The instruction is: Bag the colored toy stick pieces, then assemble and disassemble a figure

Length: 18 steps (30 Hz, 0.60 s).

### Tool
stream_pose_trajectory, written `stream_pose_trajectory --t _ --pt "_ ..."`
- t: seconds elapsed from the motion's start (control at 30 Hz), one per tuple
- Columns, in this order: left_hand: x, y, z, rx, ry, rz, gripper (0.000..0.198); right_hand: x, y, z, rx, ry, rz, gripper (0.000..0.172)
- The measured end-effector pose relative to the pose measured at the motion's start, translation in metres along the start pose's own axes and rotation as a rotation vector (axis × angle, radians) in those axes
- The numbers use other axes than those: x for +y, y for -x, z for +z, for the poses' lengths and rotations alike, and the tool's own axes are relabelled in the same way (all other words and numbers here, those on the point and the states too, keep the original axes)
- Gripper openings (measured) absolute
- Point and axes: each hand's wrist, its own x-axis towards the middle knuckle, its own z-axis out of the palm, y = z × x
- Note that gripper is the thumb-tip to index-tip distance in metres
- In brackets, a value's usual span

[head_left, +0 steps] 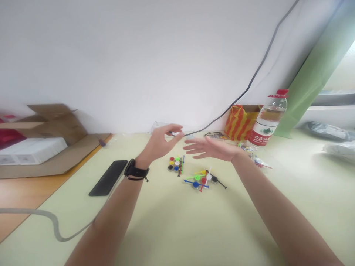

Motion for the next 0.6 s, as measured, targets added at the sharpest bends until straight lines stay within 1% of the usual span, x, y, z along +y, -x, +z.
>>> stream_pose_trajectory --t 0.07,0.13,0.2,0.27,0.33,0.37,0.43,0.53,0.6 --pt "0.010 0.002 0.005 -0.039 -0.090 0.100 0.047 0.000 -0.006 0.005 0.060 -0.102 0.011 0.073" --pt "0.019 0.005 0.012 -0.114 -0.176 0.215 0.061 0.000 -0.013 0.011 0.096 -0.204 0.010 0.079" --pt "0.025 0.007 0.021 -0.181 -0.249 0.315 0.078 0.001 -0.019 0.017 0.101 -0.298 0.014 0.082" --pt "0.028 0.010 0.031 -0.223 -0.307 0.396 0.090 0.001 -0.023 0.022 0.107 -0.376 0.015 0.078" --pt "0.028 0.013 0.041 -0.235 -0.351 0.434 0.097 0.001 -0.025 0.026 0.141 -0.433 0.000 0.067" --pt "0.028 0.014 0.045 -0.233 -0.369 0.440 0.097 0.001 -0.026 0.027 0.161 -0.453 -0.011 0.061" --pt "0.027 0.016 0.052 -0.228 -0.401 0.432 0.092 0.001 -0.026 0.029 0.190 -0.474 -0.020 0.053" --pt "0.023 0.017 0.055 -0.235 -0.416 0.386 0.080 0.001 -0.026 0.028 0.194 -0.444 0.007 0.050" --pt "0.018 0.017 0.054 -0.251 -0.400 0.353 0.077 0.001 -0.025 0.024 0.182 -0.387 0.021 0.049"
